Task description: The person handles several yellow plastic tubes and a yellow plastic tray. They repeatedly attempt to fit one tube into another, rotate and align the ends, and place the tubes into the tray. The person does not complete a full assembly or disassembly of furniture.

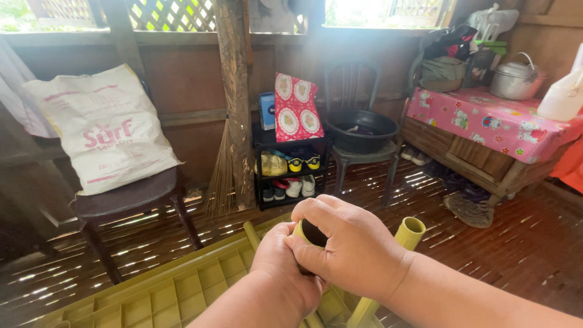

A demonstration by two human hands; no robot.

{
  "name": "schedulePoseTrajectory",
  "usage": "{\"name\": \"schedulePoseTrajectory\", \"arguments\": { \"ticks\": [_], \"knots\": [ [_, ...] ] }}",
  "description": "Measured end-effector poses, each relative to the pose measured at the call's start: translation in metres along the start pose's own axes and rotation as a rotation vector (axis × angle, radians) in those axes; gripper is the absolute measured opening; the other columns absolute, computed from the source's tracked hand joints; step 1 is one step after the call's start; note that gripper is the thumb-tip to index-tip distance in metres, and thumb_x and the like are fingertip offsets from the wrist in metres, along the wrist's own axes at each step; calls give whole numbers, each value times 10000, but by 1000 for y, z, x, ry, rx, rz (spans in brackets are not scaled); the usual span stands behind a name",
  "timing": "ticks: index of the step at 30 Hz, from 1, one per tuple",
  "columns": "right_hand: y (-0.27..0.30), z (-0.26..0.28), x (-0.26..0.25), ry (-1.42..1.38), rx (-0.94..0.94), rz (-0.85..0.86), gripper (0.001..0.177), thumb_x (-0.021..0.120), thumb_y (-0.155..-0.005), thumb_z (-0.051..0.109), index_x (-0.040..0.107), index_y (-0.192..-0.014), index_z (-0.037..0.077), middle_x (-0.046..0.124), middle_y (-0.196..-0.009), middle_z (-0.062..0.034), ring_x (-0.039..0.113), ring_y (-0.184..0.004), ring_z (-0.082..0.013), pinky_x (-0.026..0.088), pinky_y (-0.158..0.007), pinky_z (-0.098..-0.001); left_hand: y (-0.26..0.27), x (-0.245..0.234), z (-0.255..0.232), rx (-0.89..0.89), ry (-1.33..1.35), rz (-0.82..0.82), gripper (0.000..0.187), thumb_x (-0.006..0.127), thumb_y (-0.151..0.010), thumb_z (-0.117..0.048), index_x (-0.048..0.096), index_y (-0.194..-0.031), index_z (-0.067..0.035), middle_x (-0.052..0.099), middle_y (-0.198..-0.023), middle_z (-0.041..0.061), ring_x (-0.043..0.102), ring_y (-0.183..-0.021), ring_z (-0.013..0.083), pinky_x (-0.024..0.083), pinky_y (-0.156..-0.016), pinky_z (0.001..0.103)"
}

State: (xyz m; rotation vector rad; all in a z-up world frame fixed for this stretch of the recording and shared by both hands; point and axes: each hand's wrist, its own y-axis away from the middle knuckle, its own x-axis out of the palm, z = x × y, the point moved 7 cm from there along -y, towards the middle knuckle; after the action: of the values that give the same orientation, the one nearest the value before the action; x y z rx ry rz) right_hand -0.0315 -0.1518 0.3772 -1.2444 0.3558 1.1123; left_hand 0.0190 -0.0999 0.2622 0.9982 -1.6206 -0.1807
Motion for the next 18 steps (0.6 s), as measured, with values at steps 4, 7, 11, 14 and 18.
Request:
{"name": "schedulePoseTrajectory", "arguments": {
  "ticks": [4, 7, 11, 14, 18],
  "knots": [
    [-2, -2, 2, -18, -17, -14, 308, 760, -817, 318, 686, -1034, 114, 712, -976, -103, 705, -862, -318, 574, -730, -396, 2, -3, -5, -3, -13, -42, 258, 510, -960, -345, 670, -1028, -155, 736, -972, 27, 714, -874, 195, 584, -743, 360],
    [-6, -4, 1, -15, -34, -40, 306, 767, -813, 316, 689, -1021, 104, 717, -975, -111, 704, -871, -321, 574, -746, -394, 1, -4, -7, -8, -19, -76, 213, 561, -956, -345, 673, -1027, -179, 720, -979, 4, 686, -882, 172, 552, -756, 332],
    [-13, -14, -7, -35, 37, -55, 345, 791, -782, 323, 690, -1017, 91, 722, -953, -117, 708, -841, -303, 573, -741, -381, -5, -9, -10, -34, -7, -157, 201, 590, -942, -341, 642, -1040, -174, 673, -1016, 32, 603, -934, 209, 523, -814, 357],
    [-21, -21, -13, -22, 126, -74, 352, 806, -755, 324, 692, -989, 88, 724, -916, -116, 709, -801, -289, 569, -713, -375, -10, -5, -12, -82, -27, -34, 321, 512, -901, -308, 636, -1102, -92, 659, -1042, 115, 588, -930, 267, 536, -810, 421],
    [-31, -16, -21, 46, 92, -119, 348, 820, -755, 326, 685, -958, 78, 718, -893, -120, 706, -799, -294, 562, -708, -378, -7, -5, -24, -58, -276, 74, 358, 445, -842, -184, 614, -1157, -193, 651, -1072, 143, 632, -901, 304, 546, -851, 457]
  ]
}}
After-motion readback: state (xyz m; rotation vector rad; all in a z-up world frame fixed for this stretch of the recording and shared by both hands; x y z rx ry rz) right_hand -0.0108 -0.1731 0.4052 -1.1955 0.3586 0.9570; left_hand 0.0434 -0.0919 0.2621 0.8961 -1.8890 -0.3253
